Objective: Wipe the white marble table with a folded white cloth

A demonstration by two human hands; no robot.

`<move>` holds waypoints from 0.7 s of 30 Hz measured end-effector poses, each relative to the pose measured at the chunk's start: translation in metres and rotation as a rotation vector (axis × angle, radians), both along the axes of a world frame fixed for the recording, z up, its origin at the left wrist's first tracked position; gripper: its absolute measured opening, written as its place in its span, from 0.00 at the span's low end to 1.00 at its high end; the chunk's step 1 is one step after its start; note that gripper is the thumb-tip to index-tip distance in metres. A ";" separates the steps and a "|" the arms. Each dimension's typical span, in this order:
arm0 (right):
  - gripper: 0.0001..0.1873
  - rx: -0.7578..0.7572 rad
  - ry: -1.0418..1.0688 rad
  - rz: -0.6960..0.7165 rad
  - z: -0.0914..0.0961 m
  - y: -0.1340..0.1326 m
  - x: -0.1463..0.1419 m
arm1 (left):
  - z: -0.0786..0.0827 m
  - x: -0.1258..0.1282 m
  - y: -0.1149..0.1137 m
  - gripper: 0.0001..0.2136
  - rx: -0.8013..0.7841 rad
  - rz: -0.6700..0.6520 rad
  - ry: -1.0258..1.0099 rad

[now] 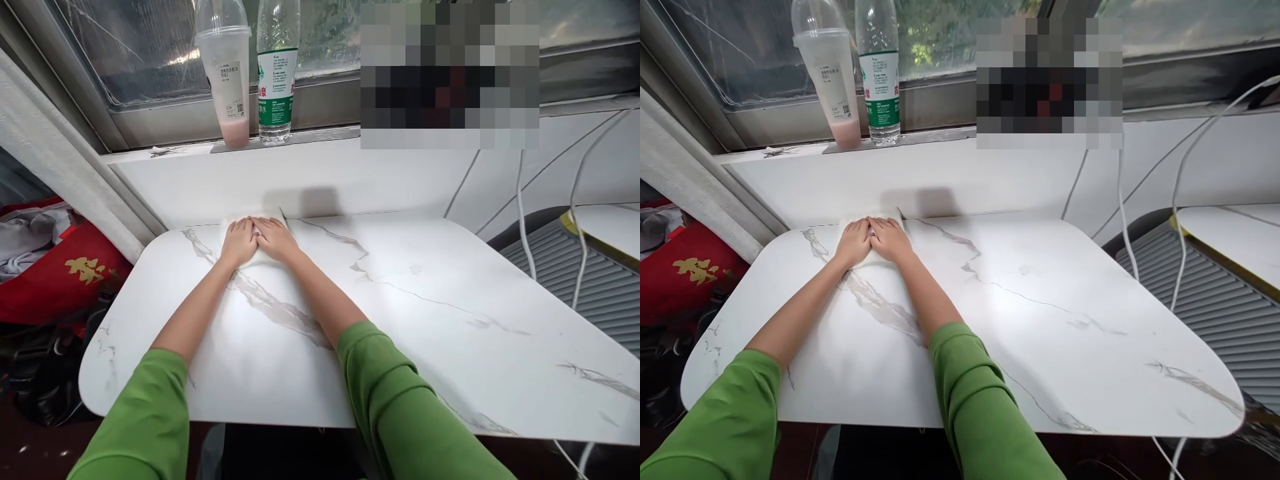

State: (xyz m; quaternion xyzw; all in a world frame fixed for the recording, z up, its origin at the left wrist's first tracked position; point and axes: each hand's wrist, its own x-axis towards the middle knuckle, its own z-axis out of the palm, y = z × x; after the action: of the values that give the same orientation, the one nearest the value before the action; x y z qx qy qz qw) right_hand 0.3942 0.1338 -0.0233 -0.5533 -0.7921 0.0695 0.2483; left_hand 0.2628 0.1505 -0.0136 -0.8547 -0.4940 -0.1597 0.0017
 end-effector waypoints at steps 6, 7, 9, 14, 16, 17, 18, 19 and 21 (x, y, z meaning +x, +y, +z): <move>0.31 0.003 -0.002 0.005 -0.001 0.006 0.004 | 0.001 0.002 0.008 0.20 -0.027 0.000 -0.029; 0.31 0.003 -0.013 0.007 -0.002 0.005 0.004 | 0.001 0.001 0.006 0.21 -0.033 0.002 -0.028; 0.31 0.004 -0.037 0.006 -0.002 0.001 0.004 | 0.001 0.001 0.002 0.21 -0.043 0.007 -0.025; 0.31 -0.004 -0.093 0.028 0.000 -0.024 0.009 | 0.000 0.007 -0.026 0.21 -0.047 0.030 -0.019; 0.31 -0.015 -0.114 0.057 0.000 -0.042 0.014 | -0.001 0.012 -0.047 0.22 -0.044 0.041 -0.009; 0.32 -0.021 -0.125 0.071 0.000 -0.052 0.018 | -0.002 0.015 -0.058 0.22 -0.042 0.046 -0.008; 0.32 -0.027 -0.137 0.081 0.000 -0.064 0.022 | -0.003 0.019 -0.071 0.23 -0.039 0.048 -0.009; 0.32 -0.030 -0.147 0.087 -0.001 -0.077 0.027 | -0.005 0.023 -0.083 0.23 -0.035 0.044 -0.012; 0.32 -0.029 -0.161 0.096 -0.002 -0.104 0.038 | -0.009 0.032 -0.109 0.23 -0.025 0.027 -0.019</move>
State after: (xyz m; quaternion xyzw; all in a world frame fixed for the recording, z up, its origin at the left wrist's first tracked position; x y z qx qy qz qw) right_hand 0.4326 0.0300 -0.0257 -0.5219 -0.8341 0.0479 0.1723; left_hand 0.2944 0.0414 -0.0222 -0.8463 -0.5074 -0.1617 -0.0114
